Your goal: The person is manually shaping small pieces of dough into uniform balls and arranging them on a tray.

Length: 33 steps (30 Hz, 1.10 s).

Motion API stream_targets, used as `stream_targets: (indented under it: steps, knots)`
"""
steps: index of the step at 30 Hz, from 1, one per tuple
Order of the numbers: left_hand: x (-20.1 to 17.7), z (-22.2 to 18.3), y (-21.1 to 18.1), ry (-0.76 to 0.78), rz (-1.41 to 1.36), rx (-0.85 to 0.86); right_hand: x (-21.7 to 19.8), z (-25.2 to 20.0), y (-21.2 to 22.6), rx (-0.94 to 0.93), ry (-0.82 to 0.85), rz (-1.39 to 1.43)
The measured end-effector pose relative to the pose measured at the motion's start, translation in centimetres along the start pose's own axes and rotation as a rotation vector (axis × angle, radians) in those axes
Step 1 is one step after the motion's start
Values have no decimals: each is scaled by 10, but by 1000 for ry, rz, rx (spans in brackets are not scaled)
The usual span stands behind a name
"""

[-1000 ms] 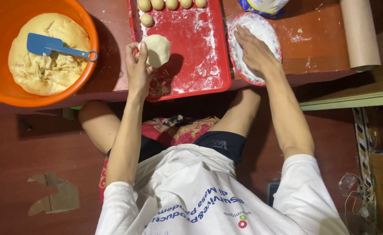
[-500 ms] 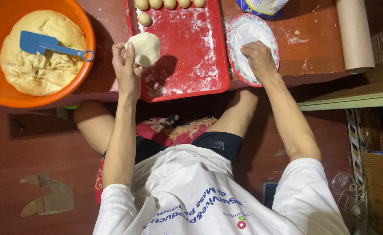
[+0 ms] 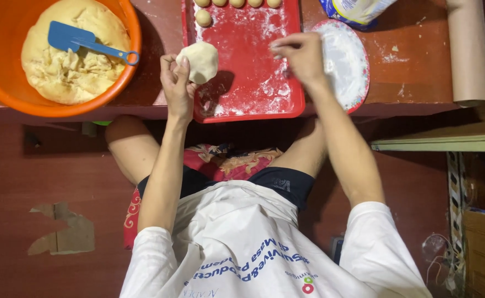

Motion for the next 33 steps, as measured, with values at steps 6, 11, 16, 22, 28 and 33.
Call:
stream_targets:
  steps: [6,11,16,22,28,33]
  knots:
    - [-6,-4,0,-8,242,84,60,2,34,-64,44,-297]
    - [12,-3,-8,37,321,71,67,6,19,-29,87,-259]
    - [33,4,-4,51,433,25,63,5,7,-55,15,-316]
    - [47,17,22,35,380,-88,57,-18,2,413,119,515]
    - [61,18,40,154,279,-165,62,-31,-6,350,151,692]
    - [65,8,22,-32,638,-133,56,-34,-4,333,24,472]
Point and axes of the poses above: each hand's wrist, its own z-axis towards the middle knuckle, its own x-axis out of the palm, y = z × x, the point moved 5 cm from there along z, towards the middle knuckle, and after that the axes turned 6 degrees about -z, right-handed, at the moved point
